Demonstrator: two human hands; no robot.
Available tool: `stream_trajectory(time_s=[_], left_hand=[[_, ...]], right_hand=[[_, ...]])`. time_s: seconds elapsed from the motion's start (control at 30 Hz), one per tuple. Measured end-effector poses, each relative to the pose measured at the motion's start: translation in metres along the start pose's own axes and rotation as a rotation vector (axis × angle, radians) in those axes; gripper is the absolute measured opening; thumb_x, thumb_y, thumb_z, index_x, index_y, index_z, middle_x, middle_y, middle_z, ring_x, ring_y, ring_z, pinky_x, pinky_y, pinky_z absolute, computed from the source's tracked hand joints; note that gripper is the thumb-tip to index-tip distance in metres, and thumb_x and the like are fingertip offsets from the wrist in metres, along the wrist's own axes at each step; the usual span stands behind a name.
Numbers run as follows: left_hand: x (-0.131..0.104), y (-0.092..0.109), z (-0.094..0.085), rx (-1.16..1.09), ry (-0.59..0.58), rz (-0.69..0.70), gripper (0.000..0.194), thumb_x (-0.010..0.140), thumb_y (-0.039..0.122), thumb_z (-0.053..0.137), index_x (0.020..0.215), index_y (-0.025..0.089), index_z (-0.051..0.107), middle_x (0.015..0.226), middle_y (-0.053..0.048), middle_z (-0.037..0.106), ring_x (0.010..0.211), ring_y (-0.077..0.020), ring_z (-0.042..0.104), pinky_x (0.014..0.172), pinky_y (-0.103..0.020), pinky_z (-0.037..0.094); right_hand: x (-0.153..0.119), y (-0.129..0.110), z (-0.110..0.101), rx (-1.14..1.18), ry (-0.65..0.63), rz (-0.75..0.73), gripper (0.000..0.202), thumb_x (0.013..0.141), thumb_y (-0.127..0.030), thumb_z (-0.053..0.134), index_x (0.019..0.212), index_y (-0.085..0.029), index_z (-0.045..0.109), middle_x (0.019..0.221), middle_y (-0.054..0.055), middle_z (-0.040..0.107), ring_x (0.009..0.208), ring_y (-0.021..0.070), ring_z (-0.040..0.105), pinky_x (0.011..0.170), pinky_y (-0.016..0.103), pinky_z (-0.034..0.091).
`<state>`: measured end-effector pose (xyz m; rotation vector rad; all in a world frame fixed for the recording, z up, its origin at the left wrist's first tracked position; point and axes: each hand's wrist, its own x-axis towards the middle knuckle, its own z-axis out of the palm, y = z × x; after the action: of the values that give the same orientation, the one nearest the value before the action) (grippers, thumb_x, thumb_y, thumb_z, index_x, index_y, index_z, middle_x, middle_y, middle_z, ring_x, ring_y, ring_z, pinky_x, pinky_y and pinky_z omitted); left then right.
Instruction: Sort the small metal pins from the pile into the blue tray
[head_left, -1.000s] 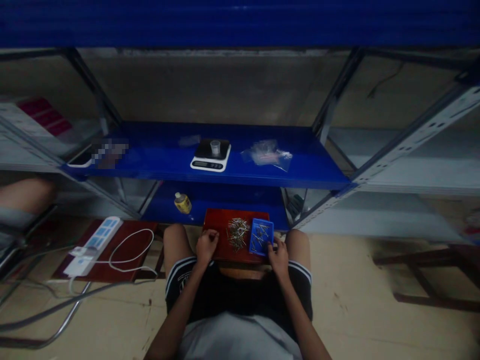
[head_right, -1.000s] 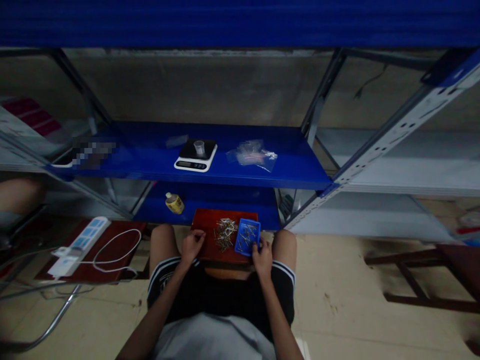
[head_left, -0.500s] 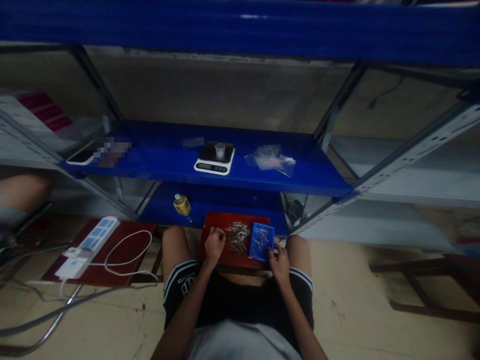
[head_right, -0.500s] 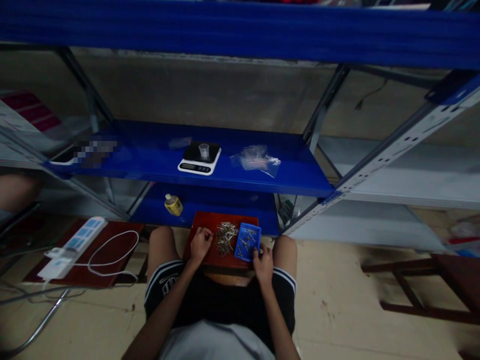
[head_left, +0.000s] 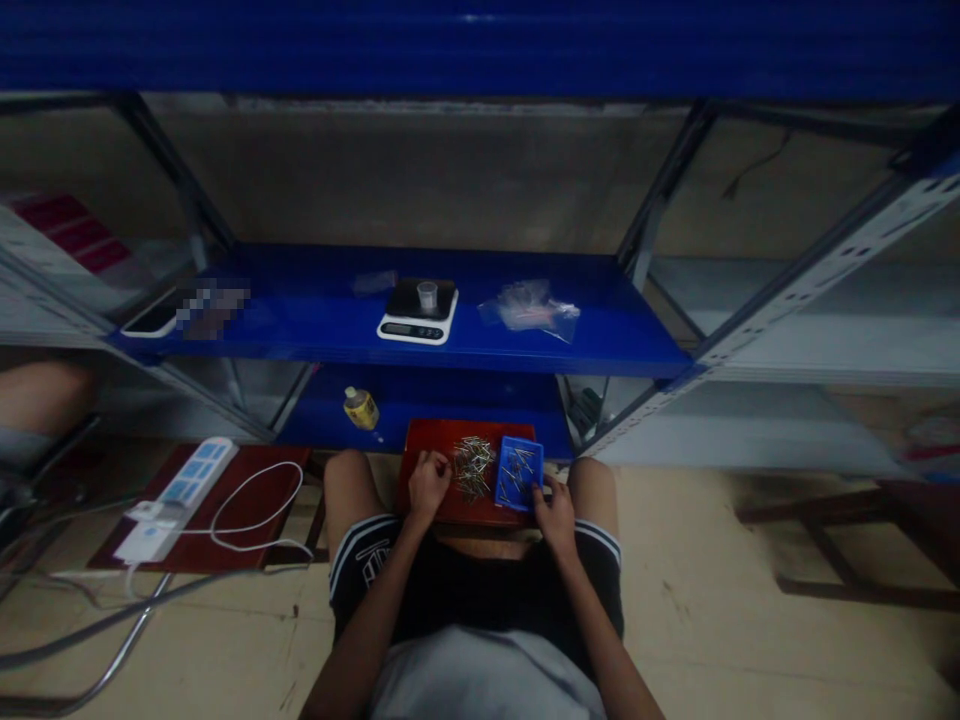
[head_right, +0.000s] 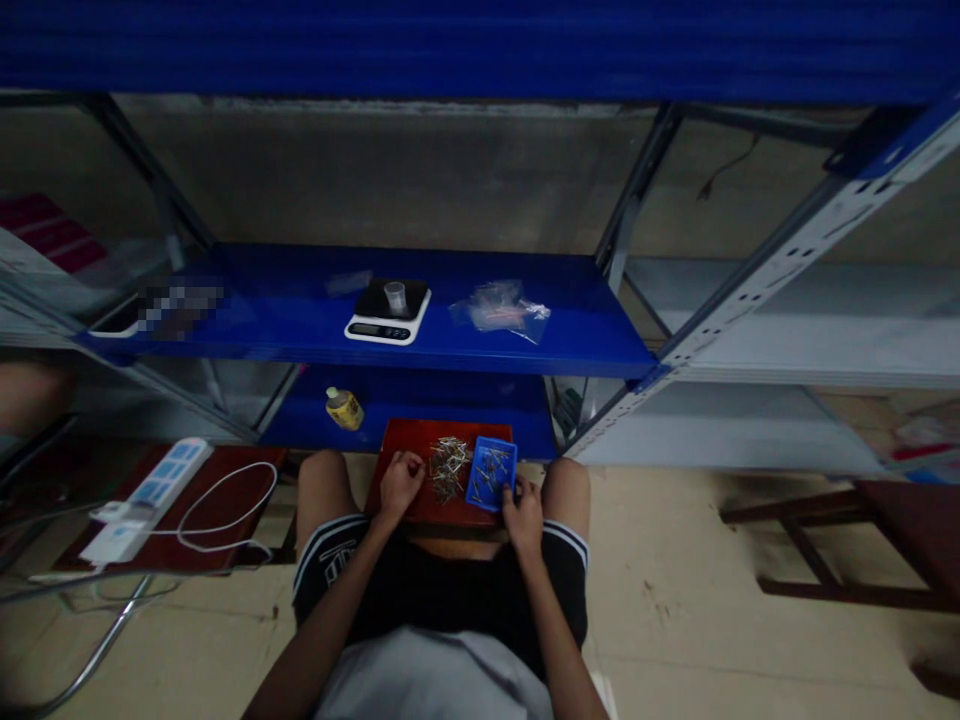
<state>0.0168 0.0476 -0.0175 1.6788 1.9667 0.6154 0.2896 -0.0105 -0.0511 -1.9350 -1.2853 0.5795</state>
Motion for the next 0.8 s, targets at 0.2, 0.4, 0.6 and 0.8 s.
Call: stream_trajectory(time_s=[0.2,0.4,0.6,0.8], left_hand=[[-0.003,0.005,0.001,0.008,0.004,0.031,0.008,0.092,0.03,0.066,0.096,0.023,0.066,0.101,-0.001,0.059,0.084,-0.0139,0.061,0.072,-0.024,0.044],[-0.003,0.008,-0.004,0.045,-0.007,0.001,0.007,0.092,0.023,0.064,0.098,0.023,0.066,0.104,-0.002,0.06,0.087,-0.0138,0.062,0.073,-0.024,0.043],[-0.002,0.006,-0.012,0.201,-0.011,-0.043,0.008,0.095,0.027,0.061,0.097,0.023,0.067,0.11,-0.004,0.063,0.086,-0.0155,0.065,0.07,-0.024,0.044],[-0.002,0.001,-0.018,0.279,-0.006,-0.024,0.014,0.098,0.027,0.056,0.096,0.021,0.068,0.113,-0.007,0.065,0.087,-0.0181,0.067,0.068,-0.027,0.043]], right_hand=[[-0.001,-0.003,0.0,-0.016,0.013,-0.005,0.049,0.09,-0.049,0.048,0.118,-0.016,0.07,0.116,0.016,0.067,0.107,0.029,0.065,0.102,0.045,0.051],[-0.002,-0.005,-0.003,-0.012,-0.01,0.001,0.049,0.092,-0.05,0.047,0.121,-0.017,0.069,0.118,0.015,0.065,0.102,0.0271,0.066,0.099,0.044,0.053],[-0.005,-0.008,-0.004,-0.039,0.001,-0.047,0.049,0.094,-0.048,0.045,0.124,-0.018,0.069,0.118,0.015,0.065,0.1,0.0267,0.067,0.095,0.043,0.055],[-0.006,-0.013,-0.003,-0.053,-0.014,-0.058,0.053,0.096,-0.047,0.042,0.127,-0.015,0.069,0.117,0.016,0.064,0.091,0.0252,0.067,0.089,0.041,0.056]])
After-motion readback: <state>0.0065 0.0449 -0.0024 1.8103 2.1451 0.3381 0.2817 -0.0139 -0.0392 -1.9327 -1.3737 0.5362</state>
